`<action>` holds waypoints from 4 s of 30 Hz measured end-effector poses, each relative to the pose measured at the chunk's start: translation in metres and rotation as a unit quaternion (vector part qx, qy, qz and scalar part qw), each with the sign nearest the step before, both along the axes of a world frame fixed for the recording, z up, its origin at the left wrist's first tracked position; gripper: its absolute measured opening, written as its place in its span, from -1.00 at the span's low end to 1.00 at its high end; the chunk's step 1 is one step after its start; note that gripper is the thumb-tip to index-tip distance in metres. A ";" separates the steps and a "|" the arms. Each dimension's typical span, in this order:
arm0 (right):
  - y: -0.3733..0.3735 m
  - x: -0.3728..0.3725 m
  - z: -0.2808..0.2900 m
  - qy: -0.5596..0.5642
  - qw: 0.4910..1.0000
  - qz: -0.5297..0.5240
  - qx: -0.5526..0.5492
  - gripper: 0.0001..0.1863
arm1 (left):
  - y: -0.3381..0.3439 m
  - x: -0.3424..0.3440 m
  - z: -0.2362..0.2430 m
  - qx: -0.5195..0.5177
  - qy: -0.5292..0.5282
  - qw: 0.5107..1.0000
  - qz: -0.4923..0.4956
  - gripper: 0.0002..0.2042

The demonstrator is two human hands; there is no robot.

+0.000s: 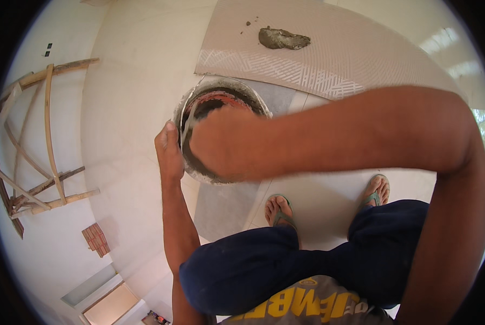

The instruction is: The person applies mortar from a bucket onto the back of a large tile using a trowel.

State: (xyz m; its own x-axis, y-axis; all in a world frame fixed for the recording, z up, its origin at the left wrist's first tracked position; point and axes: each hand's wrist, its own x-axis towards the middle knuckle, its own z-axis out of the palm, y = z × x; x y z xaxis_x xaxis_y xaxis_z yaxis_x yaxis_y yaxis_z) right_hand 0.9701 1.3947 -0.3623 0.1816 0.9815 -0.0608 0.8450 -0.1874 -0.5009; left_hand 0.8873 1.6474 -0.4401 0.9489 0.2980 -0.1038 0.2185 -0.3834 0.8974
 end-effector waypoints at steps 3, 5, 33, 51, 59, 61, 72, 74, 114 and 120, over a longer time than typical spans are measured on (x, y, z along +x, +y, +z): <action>0.000 -0.046 -0.010 0.021 0.994 0.005 -0.106 -0.77 | -0.030 0.008 0.008 -0.045 -0.025 0.998 0.018 -0.54; -0.004 -0.076 -0.026 -0.143 0.985 -0.037 -0.084 -0.65 | -0.023 0.011 0.002 -0.050 -0.016 0.999 0.008 -0.53; -0.071 0.073 -0.097 -0.189 0.975 -0.096 -0.060 -0.77 | -0.035 0.021 -0.004 0.062 -0.068 0.995 0.031 -0.71; -0.016 -0.039 -0.151 0.058 0.989 -0.131 -0.046 -0.43 | -0.027 0.011 -0.019 0.041 -0.077 0.996 -0.011 -0.71; -0.045 0.002 -0.127 -0.019 0.990 -0.020 -0.137 -0.49 | -0.020 0.021 -0.027 0.009 -0.043 0.999 0.000 -0.62; -0.032 0.007 -0.130 -0.036 0.996 -0.067 -0.055 -0.50 | -0.011 0.022 -0.028 0.009 -0.045 0.999 -0.017 -0.62; -0.034 0.005 -0.121 -0.051 0.990 -0.088 -0.093 -0.81 | -0.018 0.022 -0.039 -0.059 -0.052 0.997 -0.017 -0.67; -0.025 0.004 -0.127 -0.089 0.986 -0.142 -0.007 -0.85 | -0.022 0.023 -0.034 -0.070 -0.057 0.996 -0.018 -0.68; -0.042 -0.005 -0.085 0.018 0.976 -0.130 -0.175 -0.76 | -0.046 0.014 0.020 0.118 -0.081 0.990 -0.019 -0.68; -0.041 -0.001 -0.092 0.002 0.976 -0.200 -0.083 -0.78 | -0.054 0.017 0.021 0.104 -0.101 0.989 -0.008 -0.75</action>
